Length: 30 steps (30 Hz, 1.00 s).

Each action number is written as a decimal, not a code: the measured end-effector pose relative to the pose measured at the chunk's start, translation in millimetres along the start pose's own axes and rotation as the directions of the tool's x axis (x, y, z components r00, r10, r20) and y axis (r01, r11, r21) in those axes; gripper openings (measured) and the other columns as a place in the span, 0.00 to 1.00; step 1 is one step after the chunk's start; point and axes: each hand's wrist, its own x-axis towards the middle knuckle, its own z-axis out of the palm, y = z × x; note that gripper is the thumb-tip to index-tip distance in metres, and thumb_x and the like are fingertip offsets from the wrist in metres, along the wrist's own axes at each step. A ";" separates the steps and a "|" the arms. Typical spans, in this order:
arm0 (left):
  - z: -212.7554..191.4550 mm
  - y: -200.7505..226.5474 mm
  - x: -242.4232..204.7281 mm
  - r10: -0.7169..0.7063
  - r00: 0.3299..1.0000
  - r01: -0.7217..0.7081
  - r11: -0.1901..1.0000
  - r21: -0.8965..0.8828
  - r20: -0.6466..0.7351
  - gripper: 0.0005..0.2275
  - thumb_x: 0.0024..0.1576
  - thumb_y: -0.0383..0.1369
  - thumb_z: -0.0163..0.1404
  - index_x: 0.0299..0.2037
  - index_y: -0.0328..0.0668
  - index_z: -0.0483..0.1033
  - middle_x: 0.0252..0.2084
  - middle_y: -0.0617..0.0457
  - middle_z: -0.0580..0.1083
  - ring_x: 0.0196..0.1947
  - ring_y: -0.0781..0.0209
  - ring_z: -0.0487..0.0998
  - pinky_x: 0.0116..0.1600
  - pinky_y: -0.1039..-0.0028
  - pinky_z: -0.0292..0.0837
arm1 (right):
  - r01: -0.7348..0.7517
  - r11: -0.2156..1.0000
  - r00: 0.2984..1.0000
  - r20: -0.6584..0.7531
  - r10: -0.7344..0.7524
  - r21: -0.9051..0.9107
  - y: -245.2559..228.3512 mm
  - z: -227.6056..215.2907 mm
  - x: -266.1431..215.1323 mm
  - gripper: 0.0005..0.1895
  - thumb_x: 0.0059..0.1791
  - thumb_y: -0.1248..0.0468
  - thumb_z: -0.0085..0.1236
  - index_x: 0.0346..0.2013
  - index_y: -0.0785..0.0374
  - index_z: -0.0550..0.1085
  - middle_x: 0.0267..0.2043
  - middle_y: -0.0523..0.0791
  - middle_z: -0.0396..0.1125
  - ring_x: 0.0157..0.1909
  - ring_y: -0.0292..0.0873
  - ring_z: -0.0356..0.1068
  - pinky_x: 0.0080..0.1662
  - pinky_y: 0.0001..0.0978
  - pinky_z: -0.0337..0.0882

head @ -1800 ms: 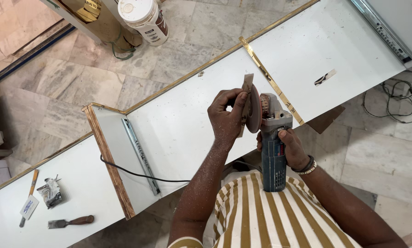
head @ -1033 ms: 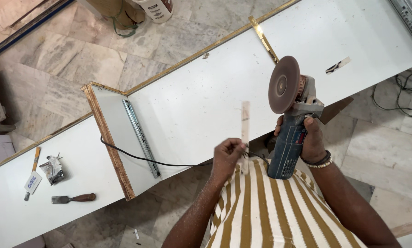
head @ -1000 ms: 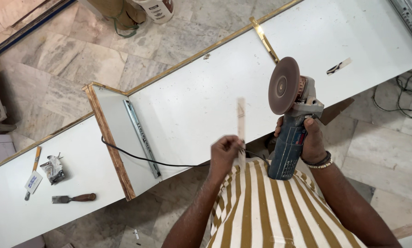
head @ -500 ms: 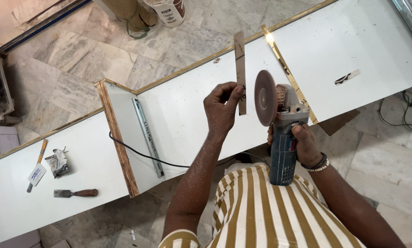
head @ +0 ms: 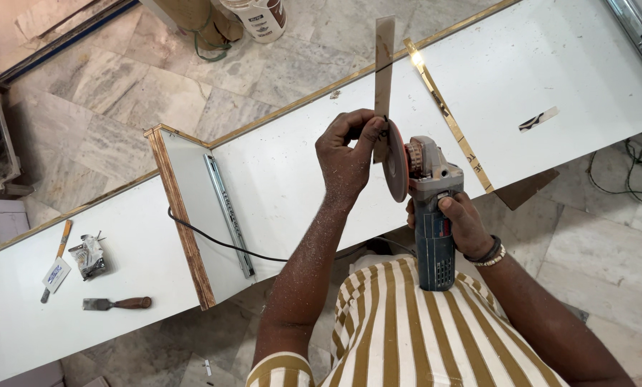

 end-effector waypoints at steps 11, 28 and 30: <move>-2.2 4.8 2.8 0.024 0.999 -0.024 0.999 -0.027 -0.025 0.08 0.62 0.36 0.58 0.45 0.40 0.81 0.39 0.53 0.81 0.43 0.65 0.84 0.49 0.73 0.84 | 0.007 1.000 1.000 0.007 -0.007 0.030 -3.9 2.7 0.9 0.40 0.51 0.37 0.54 0.57 0.72 0.69 0.44 0.54 0.73 0.43 0.46 0.78 0.41 0.38 0.81; -2.7 8.5 2.4 -0.021 0.997 0.001 0.968 -0.252 -0.076 0.09 0.61 0.34 0.60 0.45 0.37 0.80 0.38 0.51 0.81 0.41 0.67 0.83 0.46 0.74 0.84 | -0.019 1.000 0.998 0.052 0.018 0.023 3.3 -0.9 9.2 0.40 0.50 0.38 0.57 0.58 0.73 0.68 0.45 0.54 0.73 0.43 0.46 0.77 0.43 0.38 0.80; -6.5 10.8 0.5 -0.018 0.997 -0.004 0.958 -0.286 -0.075 0.10 0.61 0.34 0.59 0.45 0.35 0.79 0.38 0.50 0.80 0.40 0.66 0.82 0.45 0.73 0.83 | -0.025 0.999 0.998 0.053 0.023 0.031 5.4 -2.2 11.5 0.40 0.49 0.39 0.57 0.59 0.72 0.67 0.45 0.54 0.73 0.44 0.46 0.77 0.44 0.38 0.80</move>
